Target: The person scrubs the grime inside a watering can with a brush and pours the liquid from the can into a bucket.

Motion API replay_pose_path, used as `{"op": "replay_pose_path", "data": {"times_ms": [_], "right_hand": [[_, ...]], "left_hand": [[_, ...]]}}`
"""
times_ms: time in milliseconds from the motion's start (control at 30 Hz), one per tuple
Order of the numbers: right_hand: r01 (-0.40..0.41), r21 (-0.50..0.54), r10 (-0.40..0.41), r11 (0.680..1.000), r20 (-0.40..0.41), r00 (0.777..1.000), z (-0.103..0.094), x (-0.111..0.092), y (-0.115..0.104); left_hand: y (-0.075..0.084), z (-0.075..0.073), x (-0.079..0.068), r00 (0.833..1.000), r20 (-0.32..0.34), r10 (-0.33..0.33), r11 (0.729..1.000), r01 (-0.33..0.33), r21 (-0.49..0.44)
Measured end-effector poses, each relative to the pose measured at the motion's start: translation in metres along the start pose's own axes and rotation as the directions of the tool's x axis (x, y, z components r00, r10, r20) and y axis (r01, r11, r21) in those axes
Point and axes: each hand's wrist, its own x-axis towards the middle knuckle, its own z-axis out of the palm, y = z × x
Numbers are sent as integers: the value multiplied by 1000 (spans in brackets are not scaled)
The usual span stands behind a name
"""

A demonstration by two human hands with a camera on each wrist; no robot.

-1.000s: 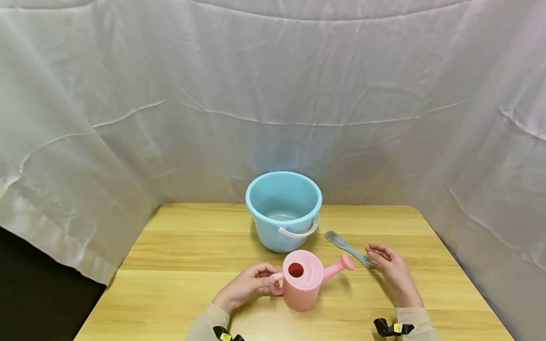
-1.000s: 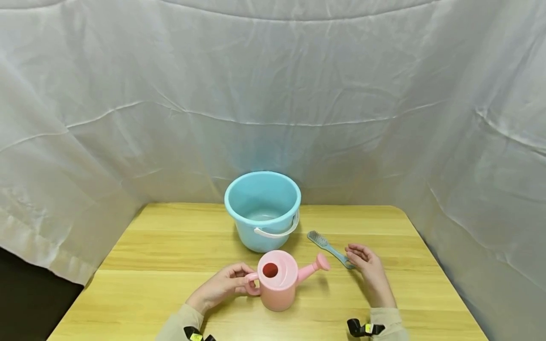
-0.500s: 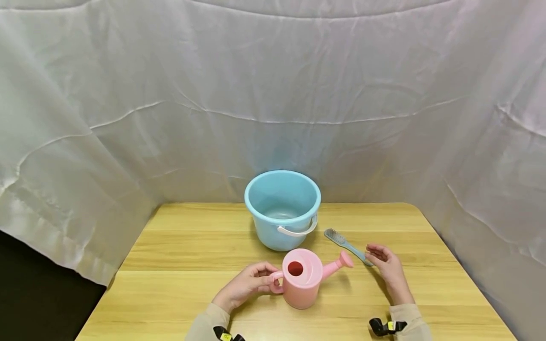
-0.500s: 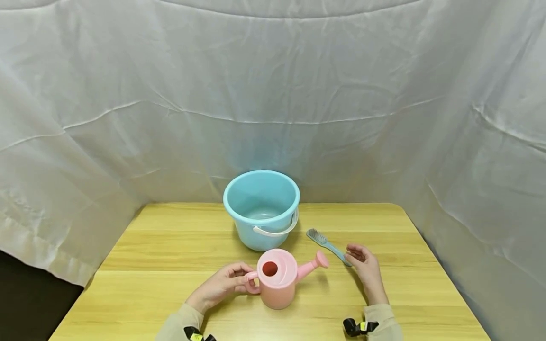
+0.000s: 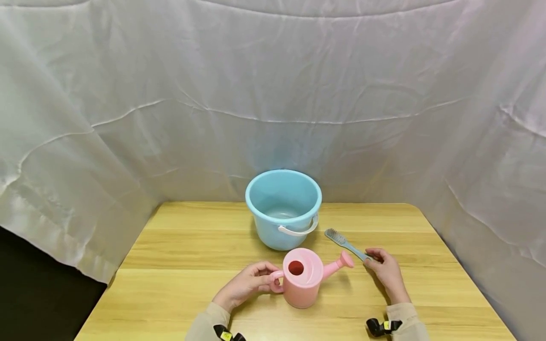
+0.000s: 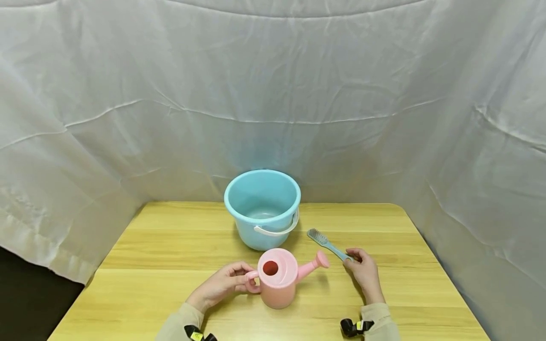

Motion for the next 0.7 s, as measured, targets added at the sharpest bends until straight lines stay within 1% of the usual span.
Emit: {"op": "replay_pose_path", "data": {"times_ms": [133,233,400,700], "right_hand": [[-2,-84,2,996,1,1000,1,2,0],[8,-111,-8,994,3,1000,2,4,2],[11,-121,-11,993,-1,1000,3,5,5],[13,-102,-13,995,1,1000,4,6,6]], "left_hand": [[0,0,1,1000,7,2,1000,-2,-4],[0,-1,1,1000,11,2,1000,-2,-5],[-1,-2,1,1000,18,5,1000,-5,-4],[1,0,1,1000,20,1,1000,-1,-1]]}}
